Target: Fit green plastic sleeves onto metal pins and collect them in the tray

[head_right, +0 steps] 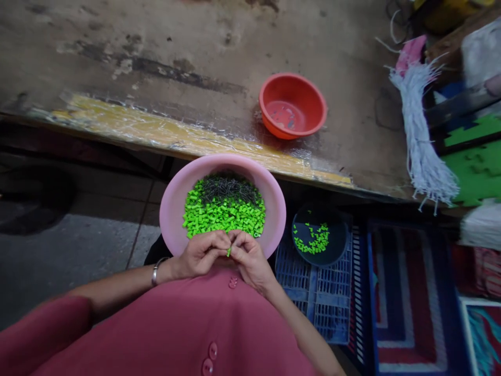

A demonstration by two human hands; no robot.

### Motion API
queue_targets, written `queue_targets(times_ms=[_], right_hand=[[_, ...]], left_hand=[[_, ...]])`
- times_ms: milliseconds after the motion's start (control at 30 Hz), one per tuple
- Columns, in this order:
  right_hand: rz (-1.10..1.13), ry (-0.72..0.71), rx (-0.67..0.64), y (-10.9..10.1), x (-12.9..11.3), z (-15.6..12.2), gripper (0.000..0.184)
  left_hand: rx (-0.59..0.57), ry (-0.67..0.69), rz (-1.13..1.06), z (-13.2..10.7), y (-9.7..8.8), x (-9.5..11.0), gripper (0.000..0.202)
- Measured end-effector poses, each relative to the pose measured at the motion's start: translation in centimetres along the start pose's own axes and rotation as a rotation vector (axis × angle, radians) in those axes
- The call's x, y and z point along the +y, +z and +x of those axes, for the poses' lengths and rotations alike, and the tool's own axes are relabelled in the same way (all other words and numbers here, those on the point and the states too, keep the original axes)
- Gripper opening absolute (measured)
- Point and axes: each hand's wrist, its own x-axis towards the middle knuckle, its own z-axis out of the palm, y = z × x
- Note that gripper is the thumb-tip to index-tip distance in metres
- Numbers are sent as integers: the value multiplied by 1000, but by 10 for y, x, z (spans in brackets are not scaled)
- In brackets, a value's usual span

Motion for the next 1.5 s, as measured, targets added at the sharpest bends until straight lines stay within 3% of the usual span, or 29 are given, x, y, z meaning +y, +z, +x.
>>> queue_targets(times_ms=[100, 167, 433, 700, 800, 967, 1067, 1167, 1233, 1300, 1367, 1433, 1500], right_hand=[[13, 46, -19, -1, 2, 0, 44], [3, 41, -12, -2, 3, 0, 44], [-229, -198, 49, 1, -6, -8, 19], [-456, -269, 134, 2, -9, -14, 13], [-605, -434, 382, -22, -18, -25, 14], [-1149, -746, 1047, -96, -48, -48, 23], [-1392, -864, 1177, -114, -62, -53, 31], [-1410, -943, 1008, -92, -64, -41, 25], [-1398, -914, 705, -65, -59, -22, 19], [-1458, -806, 327, -37, -52, 4, 22], [-1651, -648, 34, -16, -44, 33, 25], [-1900, -498, -126, -1, -38, 61, 25], [-2059, -418, -188, 9, -33, 82, 23]], left_hand=[[-96, 107, 101, 3, -2, -5, 19], [-116, 77, 109, 4, -4, -6, 17], [90, -446, -290, 7, -8, 14, 11], [14, -587, -378, 6, -6, 10, 21], [40, -596, -306, 6, -16, 6, 21], [241, -563, -97, 3, -44, -3, 18], [237, -543, 49, 1, -50, -9, 14], [104, -448, 328, 2, -46, -14, 9], [-27, -338, 548, 4, -41, -17, 11], [-146, -240, 741, 8, -35, -19, 16], [-245, -181, 881, 11, -30, -22, 19], [-354, -157, 969, 13, -26, -24, 21], [-439, -150, 1019, 12, -24, -27, 21]])
